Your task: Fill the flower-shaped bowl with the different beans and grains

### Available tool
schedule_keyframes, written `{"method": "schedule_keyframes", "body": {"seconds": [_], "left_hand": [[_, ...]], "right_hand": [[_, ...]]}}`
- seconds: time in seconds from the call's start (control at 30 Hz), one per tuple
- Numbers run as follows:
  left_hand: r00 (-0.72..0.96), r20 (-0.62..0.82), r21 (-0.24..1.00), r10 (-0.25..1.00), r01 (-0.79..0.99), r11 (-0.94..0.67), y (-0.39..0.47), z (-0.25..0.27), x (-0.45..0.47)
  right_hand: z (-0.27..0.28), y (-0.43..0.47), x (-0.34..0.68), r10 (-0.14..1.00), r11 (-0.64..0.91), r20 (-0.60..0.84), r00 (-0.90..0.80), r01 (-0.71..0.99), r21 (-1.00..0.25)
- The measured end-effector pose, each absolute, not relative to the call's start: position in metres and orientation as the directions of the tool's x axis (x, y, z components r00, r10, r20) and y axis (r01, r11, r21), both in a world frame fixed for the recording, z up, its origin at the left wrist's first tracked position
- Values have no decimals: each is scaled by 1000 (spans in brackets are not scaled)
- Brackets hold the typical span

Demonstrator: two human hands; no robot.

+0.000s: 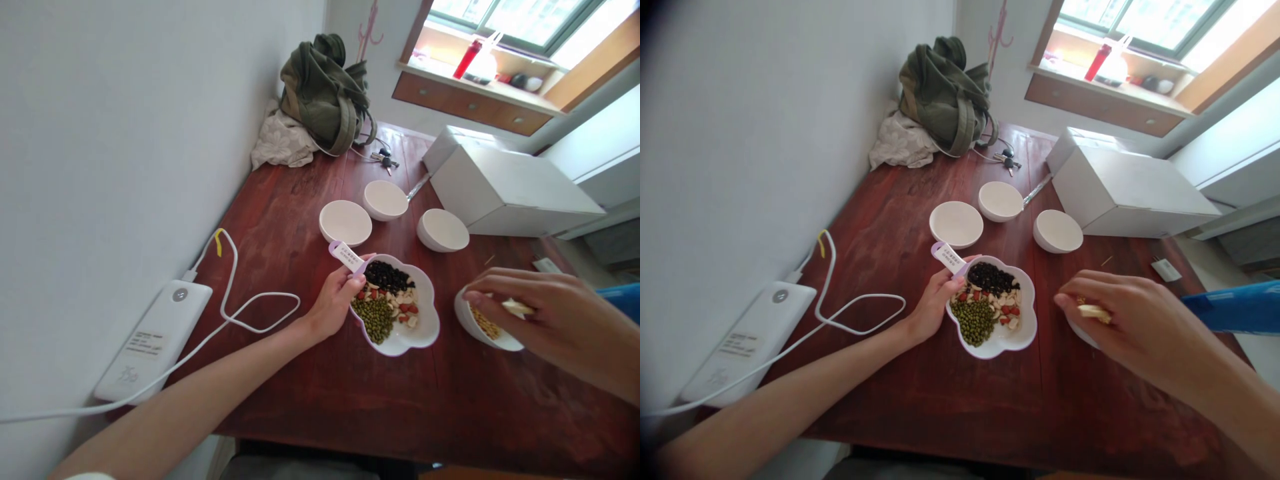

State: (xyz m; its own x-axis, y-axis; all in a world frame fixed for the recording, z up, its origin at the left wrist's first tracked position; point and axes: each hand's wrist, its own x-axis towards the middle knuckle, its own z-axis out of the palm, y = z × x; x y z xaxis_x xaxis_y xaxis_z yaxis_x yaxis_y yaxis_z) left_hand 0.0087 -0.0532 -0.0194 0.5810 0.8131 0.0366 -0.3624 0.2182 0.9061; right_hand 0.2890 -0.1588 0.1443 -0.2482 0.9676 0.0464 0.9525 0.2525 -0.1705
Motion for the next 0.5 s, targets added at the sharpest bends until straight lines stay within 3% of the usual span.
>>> {"method": "schedule_keyframes", "body": {"seconds": [0.1, 0.17, 0.23, 0.33, 0.5], "left_hand": [[576, 35, 901, 817, -371, 223, -53, -18, 9], [578, 25, 900, 816, -367, 233, -53, -17, 9], [578, 19, 899, 816, -367, 239, -53, -16, 10], [581, 10, 895, 814, -367, 252, -53, -15, 10], [589, 37, 894, 808, -380, 236, -51, -17, 10]], "right_hand": [[126, -184, 356, 996, -38, 71, 44, 995, -88], [107, -202, 394, 956, -254, 125, 265, 962, -101], [87, -216, 419, 912, -376, 112, 394, 914, -153], [63, -222, 431, 894, -425, 0, 448, 848, -317], [51, -204, 408, 934, -348, -126, 335, 768, -537]]}}
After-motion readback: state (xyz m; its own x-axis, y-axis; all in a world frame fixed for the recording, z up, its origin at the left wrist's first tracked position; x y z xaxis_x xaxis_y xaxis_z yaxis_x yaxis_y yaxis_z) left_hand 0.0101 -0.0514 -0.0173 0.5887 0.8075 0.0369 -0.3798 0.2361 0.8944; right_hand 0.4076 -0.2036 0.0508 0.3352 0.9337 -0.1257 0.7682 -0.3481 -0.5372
